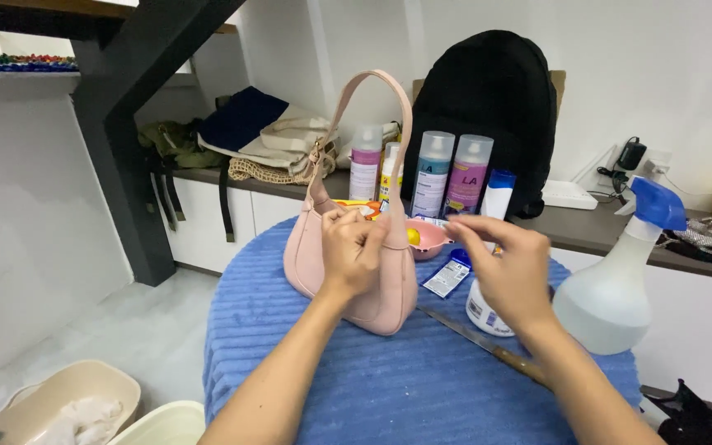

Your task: A person performs a detailed quality inspection of a finished pink leather handbag, checking the strap, seams, and interior.

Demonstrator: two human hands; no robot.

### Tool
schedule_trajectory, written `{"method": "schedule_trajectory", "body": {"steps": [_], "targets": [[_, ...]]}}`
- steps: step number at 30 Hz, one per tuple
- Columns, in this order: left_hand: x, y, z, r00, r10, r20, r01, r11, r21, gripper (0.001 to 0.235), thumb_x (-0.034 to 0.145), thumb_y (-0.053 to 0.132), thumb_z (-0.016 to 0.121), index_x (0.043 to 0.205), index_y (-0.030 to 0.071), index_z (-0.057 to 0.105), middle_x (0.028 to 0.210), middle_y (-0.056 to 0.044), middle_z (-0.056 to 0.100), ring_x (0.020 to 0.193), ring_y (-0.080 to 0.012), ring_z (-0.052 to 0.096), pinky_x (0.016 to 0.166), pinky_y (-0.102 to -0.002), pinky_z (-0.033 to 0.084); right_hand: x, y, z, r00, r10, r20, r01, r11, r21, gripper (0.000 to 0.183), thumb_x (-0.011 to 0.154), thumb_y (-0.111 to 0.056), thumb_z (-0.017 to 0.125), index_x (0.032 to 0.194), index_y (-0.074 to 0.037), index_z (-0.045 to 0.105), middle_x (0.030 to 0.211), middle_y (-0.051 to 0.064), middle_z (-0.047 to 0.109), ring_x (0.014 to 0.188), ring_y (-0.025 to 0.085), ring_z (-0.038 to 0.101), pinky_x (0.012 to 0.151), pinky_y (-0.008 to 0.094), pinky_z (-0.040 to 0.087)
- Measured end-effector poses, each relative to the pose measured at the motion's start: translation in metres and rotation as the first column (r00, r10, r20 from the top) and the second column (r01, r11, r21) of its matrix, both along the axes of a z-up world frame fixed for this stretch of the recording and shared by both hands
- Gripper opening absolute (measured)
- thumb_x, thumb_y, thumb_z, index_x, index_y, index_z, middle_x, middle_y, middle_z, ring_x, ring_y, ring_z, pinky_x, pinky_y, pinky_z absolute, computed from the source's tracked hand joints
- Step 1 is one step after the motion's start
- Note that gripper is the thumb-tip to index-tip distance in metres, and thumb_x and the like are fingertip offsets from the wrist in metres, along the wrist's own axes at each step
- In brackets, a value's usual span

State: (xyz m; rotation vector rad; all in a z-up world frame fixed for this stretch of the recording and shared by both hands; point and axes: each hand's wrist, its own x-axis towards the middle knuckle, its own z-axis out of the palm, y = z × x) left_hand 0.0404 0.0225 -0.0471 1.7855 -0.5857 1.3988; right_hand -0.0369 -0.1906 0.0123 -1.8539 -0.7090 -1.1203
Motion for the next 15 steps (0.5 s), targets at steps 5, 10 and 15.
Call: {"method": "schedule_trajectory", "body": {"steps": [5,10,15], "targets": [[0.004,0.006,-0.001,0.996,-0.094,-0.008,0.093,0.993,-0.075,0.058,0.102,0.042,0.057,0.049,0.017,0.053,0.051,-0.003,0.05,0.061,-0.0201,0.059,0.091,-0.034,0.038,-0.004,0.04,-0.005,0.978,0.098,-0.183,-0.055,0.973,0.226,0.014,0.085,-0.006,0.08,0.093,-0.017,0.084,0.075,0.007,0.079,0.074,0.01,0.073,0.07,0.027,0.058],[-0.008,0.016,0.017,0.989,-0.124,-0.085,0.12,0.991,-0.053,0.062,0.098,0.044,0.066,0.045,0.02,0.047,0.042,0.001,0.045,0.054,-0.0165,0.058,0.085,-0.03,0.037,0.002,0.03,-0.019,0.964,0.111,-0.242,-0.033,0.951,0.307,0.016,0.087,-0.004,0.077,0.1,-0.01,0.083,0.084,0.014,0.079,0.083,0.01,0.066,0.072,0.031,0.057],[-0.061,0.009,0.061,0.917,-0.076,-0.392,0.045,0.995,-0.087,0.032,0.074,0.033,0.08,0.104,0.027,0.073,0.039,-0.001,0.046,0.042,-0.0186,0.054,0.054,-0.029,0.045,0.003,0.033,-0.02,0.886,0.279,-0.371,-0.062,0.863,0.501,0.02,0.079,-0.002,0.086,0.098,-0.003,0.081,0.085,0.015,0.08,0.074,0.015,0.071,0.074,0.03,0.059]]}}
